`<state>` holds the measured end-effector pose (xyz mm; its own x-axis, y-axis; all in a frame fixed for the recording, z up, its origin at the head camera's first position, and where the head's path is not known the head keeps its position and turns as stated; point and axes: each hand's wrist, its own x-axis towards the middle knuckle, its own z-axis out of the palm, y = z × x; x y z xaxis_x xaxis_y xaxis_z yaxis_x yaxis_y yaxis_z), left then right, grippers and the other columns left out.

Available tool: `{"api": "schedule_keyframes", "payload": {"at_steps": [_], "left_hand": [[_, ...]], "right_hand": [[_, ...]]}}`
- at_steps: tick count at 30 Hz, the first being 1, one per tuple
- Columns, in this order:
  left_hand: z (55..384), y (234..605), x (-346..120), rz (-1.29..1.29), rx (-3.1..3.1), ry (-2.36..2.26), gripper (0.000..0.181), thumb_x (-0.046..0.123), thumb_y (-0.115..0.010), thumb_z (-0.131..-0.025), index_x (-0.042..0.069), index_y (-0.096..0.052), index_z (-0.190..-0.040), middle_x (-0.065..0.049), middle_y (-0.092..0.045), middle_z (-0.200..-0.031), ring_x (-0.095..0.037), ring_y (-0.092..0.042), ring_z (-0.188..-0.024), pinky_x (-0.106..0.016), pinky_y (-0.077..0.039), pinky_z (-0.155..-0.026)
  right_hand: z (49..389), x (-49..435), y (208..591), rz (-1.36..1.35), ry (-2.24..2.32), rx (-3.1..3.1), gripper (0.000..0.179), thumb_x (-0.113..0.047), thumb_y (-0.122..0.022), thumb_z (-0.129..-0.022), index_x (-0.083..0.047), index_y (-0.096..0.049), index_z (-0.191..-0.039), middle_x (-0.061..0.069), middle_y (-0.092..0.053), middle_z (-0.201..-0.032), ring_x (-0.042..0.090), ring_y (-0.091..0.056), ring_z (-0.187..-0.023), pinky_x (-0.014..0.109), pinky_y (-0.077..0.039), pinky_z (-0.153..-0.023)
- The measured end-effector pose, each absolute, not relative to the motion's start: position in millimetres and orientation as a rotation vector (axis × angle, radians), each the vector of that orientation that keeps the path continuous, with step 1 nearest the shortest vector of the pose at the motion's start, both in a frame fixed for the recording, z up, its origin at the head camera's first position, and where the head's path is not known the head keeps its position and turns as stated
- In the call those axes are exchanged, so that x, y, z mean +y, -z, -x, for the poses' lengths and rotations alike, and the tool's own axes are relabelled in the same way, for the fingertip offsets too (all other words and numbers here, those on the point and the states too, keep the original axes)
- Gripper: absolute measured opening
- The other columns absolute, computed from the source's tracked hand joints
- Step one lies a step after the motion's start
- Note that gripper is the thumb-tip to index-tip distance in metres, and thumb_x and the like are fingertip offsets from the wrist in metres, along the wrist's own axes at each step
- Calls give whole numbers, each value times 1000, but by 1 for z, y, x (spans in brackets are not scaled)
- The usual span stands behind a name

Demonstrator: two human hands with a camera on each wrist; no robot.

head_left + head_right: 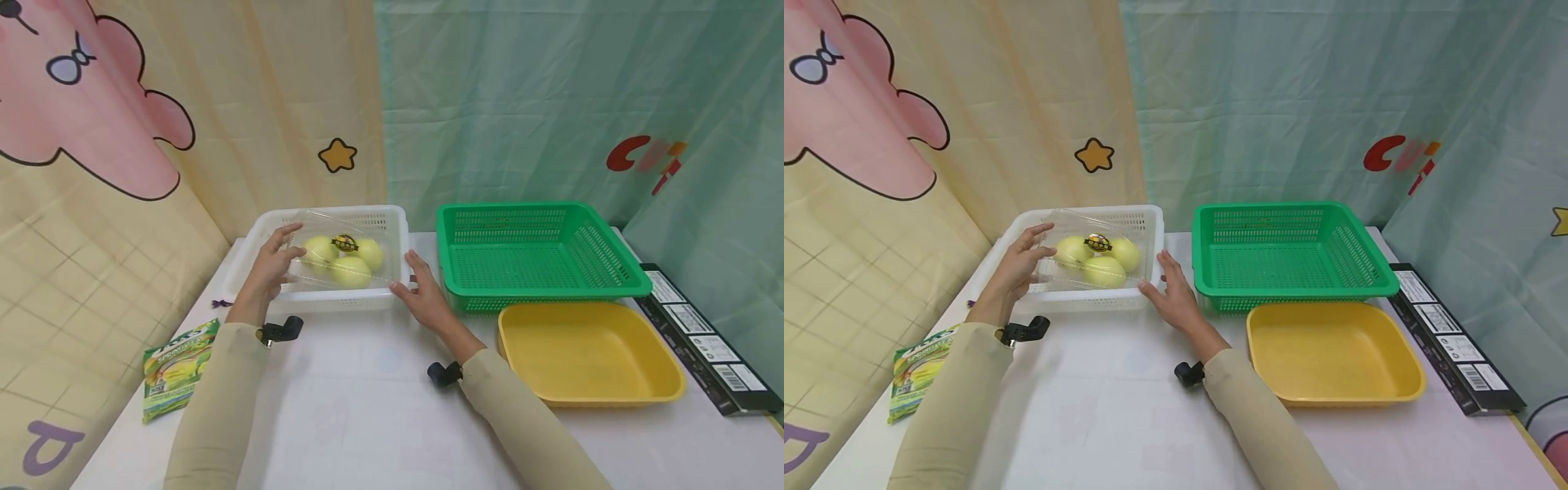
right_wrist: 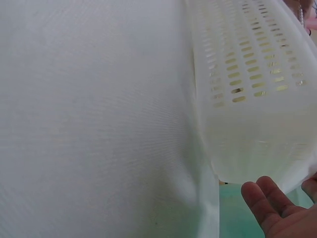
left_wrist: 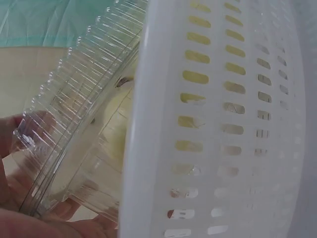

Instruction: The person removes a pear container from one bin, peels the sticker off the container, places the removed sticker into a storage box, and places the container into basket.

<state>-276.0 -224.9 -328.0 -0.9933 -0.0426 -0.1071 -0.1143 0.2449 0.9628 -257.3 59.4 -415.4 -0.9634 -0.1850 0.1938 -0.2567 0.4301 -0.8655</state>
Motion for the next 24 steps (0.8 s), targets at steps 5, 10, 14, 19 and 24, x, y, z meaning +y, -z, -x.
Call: {"api": "schedule_keyframes", "payload": {"at_steps": [5,10,14,19,24], "left_hand": [[273,323,-222,184,2430,-1929,59,11,-49,-93,30,-32,-146,-7,-7,-160,-40,-16,-144,-66,-36,-100],[268,318,-224,172,2436,-1967,58,10,-48,-93,28,-32,-147,-7,-6,-160,-40,-12,-144,-68,-32,-101],[263,313,-226,178,2439,-2030,57,11,-48,-93,30,-34,-146,-7,-6,-161,-40,-11,-144,-69,-32,-100],[257,307,-228,234,2425,-2097,56,13,-48,-94,34,-35,-144,-3,-7,-161,-37,-12,-145,-67,-31,-103],[250,301,-231,277,2388,-2189,55,13,-49,-94,38,-37,-143,-1,-5,-161,-36,-13,-144,-65,-30,-104]], "right_hand": [[257,60,412,-403,-1540,-2641,75,-43,-57,-91,-21,-19,-152,-5,-14,-160,29,-48,-126,43,-48,-98],[257,61,408,-404,-1509,-2680,74,-43,-57,-92,-20,-19,-151,-3,-14,-160,29,-49,-126,43,-49,-97],[256,61,403,-401,-1487,-2723,75,-42,-57,-92,-19,-19,-152,-2,-13,-160,30,-48,-126,42,-50,-95],[253,61,395,-349,-1406,-2815,76,-45,-57,-91,-21,-18,-152,-2,-13,-160,31,-47,-129,44,-51,-95],[252,61,389,-333,-1364,-2870,77,-46,-56,-90,-22,-17,-152,-3,-11,-160,31,-47,-130,47,-48,-97]]}}
